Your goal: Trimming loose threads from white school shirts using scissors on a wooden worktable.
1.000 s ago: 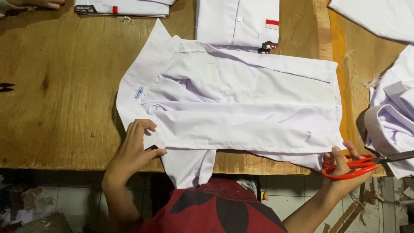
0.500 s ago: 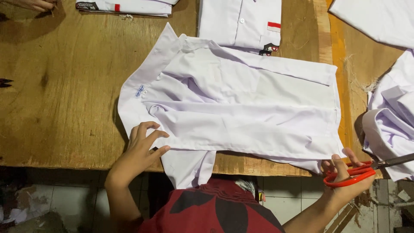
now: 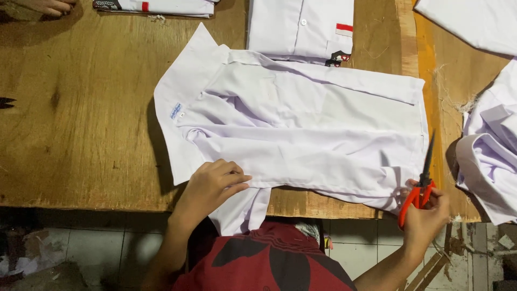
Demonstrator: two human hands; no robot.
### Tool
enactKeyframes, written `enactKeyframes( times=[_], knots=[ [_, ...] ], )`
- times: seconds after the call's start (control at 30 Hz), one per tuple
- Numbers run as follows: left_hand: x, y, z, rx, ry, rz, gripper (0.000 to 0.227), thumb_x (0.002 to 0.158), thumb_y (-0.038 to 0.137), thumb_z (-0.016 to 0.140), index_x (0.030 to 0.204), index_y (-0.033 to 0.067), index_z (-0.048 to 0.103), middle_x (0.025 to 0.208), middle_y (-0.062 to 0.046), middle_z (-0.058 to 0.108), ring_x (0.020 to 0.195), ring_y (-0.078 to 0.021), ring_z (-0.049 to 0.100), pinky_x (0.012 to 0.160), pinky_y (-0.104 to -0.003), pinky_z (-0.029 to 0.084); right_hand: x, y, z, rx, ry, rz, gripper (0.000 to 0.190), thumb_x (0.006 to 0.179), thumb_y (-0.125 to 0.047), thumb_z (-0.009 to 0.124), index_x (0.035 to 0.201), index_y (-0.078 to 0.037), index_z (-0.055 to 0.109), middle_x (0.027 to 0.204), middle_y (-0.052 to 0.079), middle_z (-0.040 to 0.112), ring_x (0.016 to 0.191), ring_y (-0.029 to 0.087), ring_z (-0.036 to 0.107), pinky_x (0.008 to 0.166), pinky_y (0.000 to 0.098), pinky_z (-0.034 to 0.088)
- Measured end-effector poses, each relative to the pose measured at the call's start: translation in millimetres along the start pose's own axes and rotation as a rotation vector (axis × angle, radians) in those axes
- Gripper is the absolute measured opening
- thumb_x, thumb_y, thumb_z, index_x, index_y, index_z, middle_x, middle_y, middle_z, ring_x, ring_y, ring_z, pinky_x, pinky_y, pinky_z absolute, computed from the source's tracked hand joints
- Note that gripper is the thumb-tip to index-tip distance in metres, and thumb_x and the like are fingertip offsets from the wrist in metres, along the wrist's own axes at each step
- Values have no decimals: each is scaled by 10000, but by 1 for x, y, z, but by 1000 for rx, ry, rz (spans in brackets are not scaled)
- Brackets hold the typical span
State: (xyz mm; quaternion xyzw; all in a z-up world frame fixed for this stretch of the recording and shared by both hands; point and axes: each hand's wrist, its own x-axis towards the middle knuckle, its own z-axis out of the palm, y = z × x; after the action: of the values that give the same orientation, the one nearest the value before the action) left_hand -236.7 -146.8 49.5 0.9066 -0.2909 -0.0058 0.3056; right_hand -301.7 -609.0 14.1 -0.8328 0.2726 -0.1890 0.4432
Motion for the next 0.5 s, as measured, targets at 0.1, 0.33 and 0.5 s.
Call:
enactKeyframes(
  times=[0.1, 0.33, 0.5],
  knots=[
    [2, 0, 8, -56, 48, -5, 130, 918, 266, 745, 885, 141, 725, 892, 37, 648, 800, -175, 577, 682, -343, 484, 3, 29, -3, -454, 233, -420, 336, 872, 55, 858, 1182, 64, 729, 1105, 169, 749, 939, 284, 696, 807, 430, 553],
    [2, -2, 12, -34, -66, -116, 175, 984, 339, 633, 941, 170, 655, 986, 81, 664, 931, -134, 603, 784, -326, 454, -10, -40, 13, -478, 313, -622, 444, 800, 176, 944, 1171, 163, 701, 1130, 274, 734, 983, 361, 727, 768, 462, 632],
    [-6, -11, 24, 66, 33, -117, 117, 1043, 289, 578, 984, 189, 585, 943, 82, 585, 869, -88, 640, 765, -272, 522, -24, -83, 60, -49, -174, -432, 449, 726, 139, 867, 1111, -13, 693, 851, 145, 711, 773, 274, 695, 646, 372, 572]
  ],
)
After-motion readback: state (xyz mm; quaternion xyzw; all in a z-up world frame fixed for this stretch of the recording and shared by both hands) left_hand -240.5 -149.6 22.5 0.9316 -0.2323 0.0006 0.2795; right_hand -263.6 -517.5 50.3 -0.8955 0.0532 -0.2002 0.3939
